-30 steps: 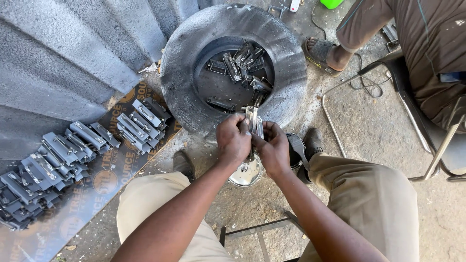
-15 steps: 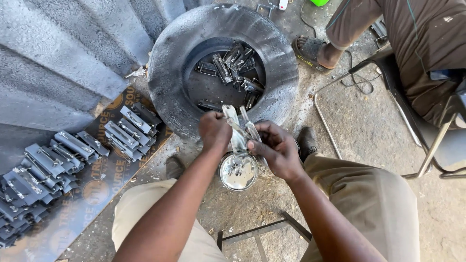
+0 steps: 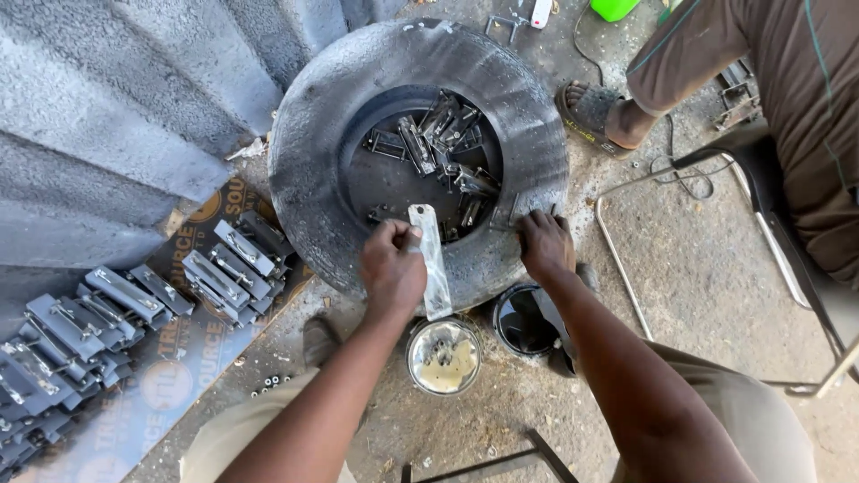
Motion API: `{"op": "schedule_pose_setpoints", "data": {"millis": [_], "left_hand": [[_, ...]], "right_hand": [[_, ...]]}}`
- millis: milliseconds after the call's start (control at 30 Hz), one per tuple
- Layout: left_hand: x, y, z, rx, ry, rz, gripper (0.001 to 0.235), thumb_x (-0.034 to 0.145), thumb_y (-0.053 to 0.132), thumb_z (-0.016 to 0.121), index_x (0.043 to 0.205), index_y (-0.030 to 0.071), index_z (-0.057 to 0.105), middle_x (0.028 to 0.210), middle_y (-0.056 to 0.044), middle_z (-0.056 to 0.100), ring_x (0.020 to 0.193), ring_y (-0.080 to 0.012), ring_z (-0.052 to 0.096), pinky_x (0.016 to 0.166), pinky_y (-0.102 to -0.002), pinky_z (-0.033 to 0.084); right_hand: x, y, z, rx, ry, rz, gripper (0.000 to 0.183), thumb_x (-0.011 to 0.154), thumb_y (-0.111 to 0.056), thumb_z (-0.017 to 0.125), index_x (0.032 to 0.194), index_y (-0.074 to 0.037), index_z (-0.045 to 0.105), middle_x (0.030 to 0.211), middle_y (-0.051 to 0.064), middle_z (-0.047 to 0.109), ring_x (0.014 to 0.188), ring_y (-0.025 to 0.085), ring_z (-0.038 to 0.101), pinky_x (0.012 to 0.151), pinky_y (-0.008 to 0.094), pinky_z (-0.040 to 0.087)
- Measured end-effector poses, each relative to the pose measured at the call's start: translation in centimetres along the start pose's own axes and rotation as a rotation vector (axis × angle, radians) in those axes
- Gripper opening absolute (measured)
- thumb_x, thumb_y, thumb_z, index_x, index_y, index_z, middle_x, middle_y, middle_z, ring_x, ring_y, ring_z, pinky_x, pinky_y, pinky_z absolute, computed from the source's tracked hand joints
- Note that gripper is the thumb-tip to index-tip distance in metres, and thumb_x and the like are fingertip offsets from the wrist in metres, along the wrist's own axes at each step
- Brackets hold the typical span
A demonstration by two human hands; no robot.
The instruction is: Applying grease to metal hinge components using a small metal strip and organizing them on the floor.
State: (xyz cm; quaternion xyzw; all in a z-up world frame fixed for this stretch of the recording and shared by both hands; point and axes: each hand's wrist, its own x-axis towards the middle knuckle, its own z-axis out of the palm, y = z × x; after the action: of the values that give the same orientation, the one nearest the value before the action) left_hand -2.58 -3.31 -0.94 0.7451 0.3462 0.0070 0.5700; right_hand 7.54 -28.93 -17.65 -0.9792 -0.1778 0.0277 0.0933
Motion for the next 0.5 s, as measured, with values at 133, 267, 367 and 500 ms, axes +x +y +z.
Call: {"op": "schedule_pose_setpoints", "data": {"millis": [133, 267, 367, 500], "left_hand": [[0.7, -0.8, 1.5, -0.288, -0.075, -0.027, 0.013, 0.105, 0.019, 0.059, 0.101, 0.009, 0.068, 0.088, -0.007, 0.063, 0.085, -0.0202, 0.057, 0.074, -0.044, 0.047], [-0.2, 0.6, 1.0, -0.588, -0.304, -0.026, 0.018, 0.109, 0.009, 0.05, 0.115, -0.003, 0.063, 0.098, -0.006, 0.056, 0.092, -0.0169, 0.046, 0.078, -0.039, 0.044], [-0.8, 1.2, 0.9, -0.674, -0.302, 0.001, 0.005, 0.1, 0.007, 0.061, 0.104, 0.009, 0.064, 0.097, 0.0, 0.058, 0.097, -0.013, 0.054, 0.084, -0.028, 0.049], [0.0, 1.0, -0.4, -0.705, -0.296, -0.029, 0.006, 0.101, 0.011, 0.06, 0.104, 0.011, 0.065, 0.092, 0.001, 0.061, 0.085, -0.0149, 0.062, 0.074, -0.027, 0.053]], "right_hand": [[-0.7, 0.4, 1.2, -0.092, 0.033, -0.011, 0.018, 0.095, -0.033, 0.067, 0.106, -0.02, 0.061, 0.104, 0.0, 0.052, 0.105, 0.025, 0.058, 0.091, 0.041, 0.047], [-0.6, -2.6, -2.8, 0.148, 0.133, 0.132, 0.027, 0.097, -0.034, 0.069, 0.118, -0.018, 0.063, 0.112, 0.003, 0.055, 0.109, 0.028, 0.06, 0.094, 0.044, 0.046], [-1.4, -7.4, -6.3, 0.989, 0.041, 0.386, 0.036, 0.108, -0.046, 0.06, 0.128, -0.018, 0.066, 0.108, 0.006, 0.067, 0.106, 0.026, 0.066, 0.093, 0.044, 0.049], [-2.8, -10.9, -9.2, 1.594, -0.09, 0.228, 0.042, 0.109, -0.036, 0.05, 0.127, -0.003, 0.068, 0.097, 0.009, 0.072, 0.083, 0.018, 0.066, 0.07, 0.032, 0.054]]}}
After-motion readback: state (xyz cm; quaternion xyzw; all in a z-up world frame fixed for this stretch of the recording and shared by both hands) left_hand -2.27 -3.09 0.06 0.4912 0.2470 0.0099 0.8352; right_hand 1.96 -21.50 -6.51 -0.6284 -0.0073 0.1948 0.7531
